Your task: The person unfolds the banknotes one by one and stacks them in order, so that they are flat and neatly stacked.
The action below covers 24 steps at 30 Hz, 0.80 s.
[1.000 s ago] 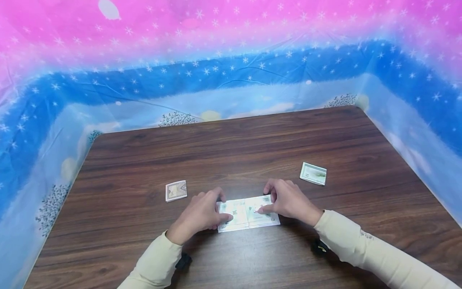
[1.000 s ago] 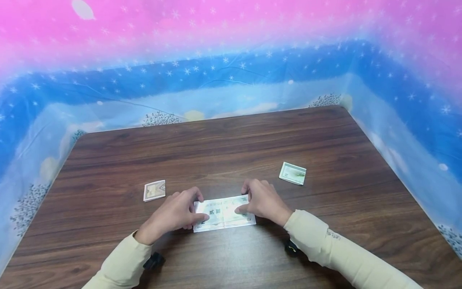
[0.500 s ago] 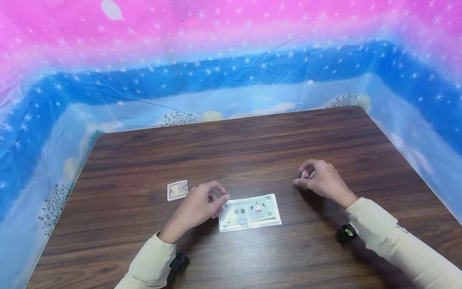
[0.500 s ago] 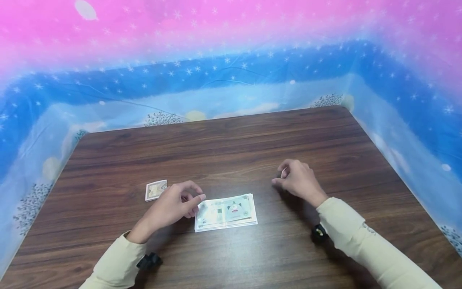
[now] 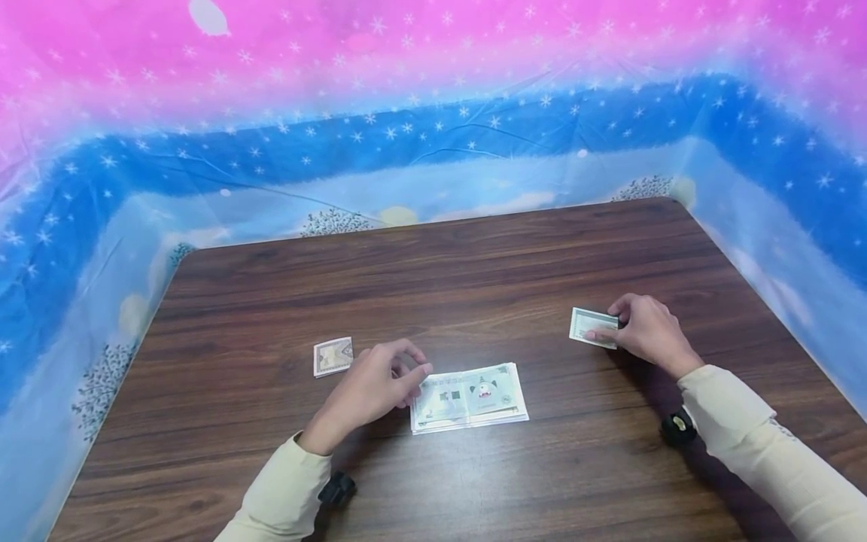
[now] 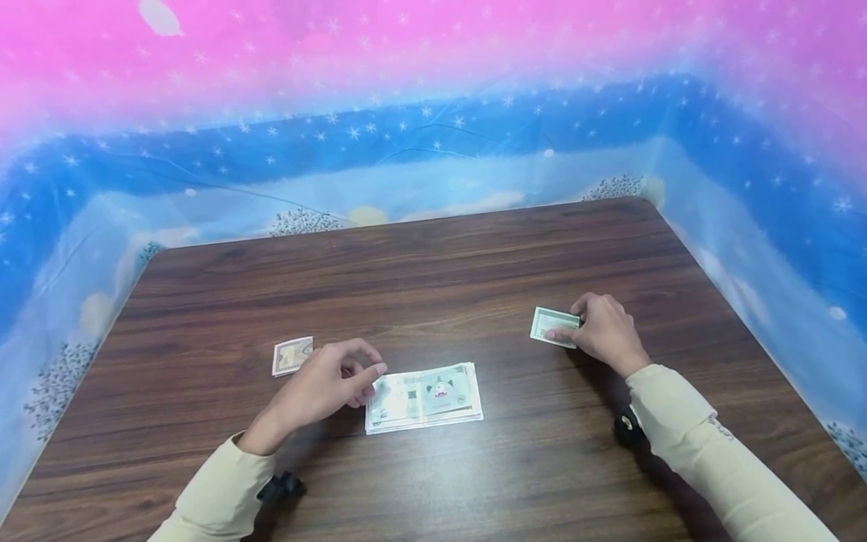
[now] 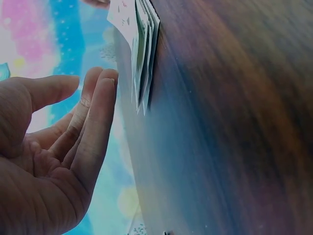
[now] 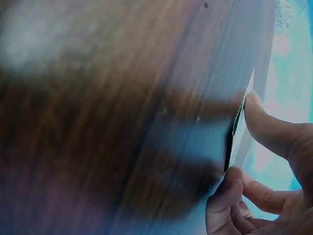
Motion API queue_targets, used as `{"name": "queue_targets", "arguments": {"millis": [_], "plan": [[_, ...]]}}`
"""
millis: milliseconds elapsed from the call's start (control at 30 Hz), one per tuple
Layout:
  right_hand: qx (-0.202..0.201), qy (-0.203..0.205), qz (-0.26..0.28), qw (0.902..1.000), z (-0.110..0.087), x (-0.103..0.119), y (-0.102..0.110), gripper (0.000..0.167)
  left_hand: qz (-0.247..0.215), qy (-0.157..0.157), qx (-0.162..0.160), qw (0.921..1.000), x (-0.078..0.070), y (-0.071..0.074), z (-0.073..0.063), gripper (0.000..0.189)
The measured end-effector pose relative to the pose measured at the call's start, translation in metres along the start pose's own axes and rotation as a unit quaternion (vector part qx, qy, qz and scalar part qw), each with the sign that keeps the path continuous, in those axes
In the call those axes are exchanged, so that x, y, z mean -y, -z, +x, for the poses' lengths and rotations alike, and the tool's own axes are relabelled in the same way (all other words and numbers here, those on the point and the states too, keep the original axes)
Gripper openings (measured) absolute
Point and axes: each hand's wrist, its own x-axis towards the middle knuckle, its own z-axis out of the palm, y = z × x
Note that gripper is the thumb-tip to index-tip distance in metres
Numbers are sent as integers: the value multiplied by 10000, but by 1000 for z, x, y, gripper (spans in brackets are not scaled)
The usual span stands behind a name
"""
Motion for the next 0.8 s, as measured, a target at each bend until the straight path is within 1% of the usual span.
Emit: {"name": "queue_targets", "arguments": {"millis": [133, 400, 533, 600, 700, 800], "plan": [[63, -55, 46, 10000, -1, 0, 0, 57, -58, 35, 29, 10000, -1, 0, -1, 11], [127, -118, 116, 9998, -1, 4, 0, 61, -112, 17, 67, 9999, -2, 0, -1, 11], [213, -162, 225, 9994, 0, 7, 0, 56, -184, 10, 106, 9998, -2, 0, -1, 11], [257, -175, 366, 9988, 0, 9, 1, 51, -241, 11, 122, 9996, -2, 0, -1, 12], [380, -151, 743, 9964, 0, 13, 2, 43, -363, 17, 154, 9992, -3, 0, 0, 12], [590, -159, 1261, 9901, 1, 17, 3, 35, -543, 8, 197, 9983, -4, 0, 1, 12]]}}
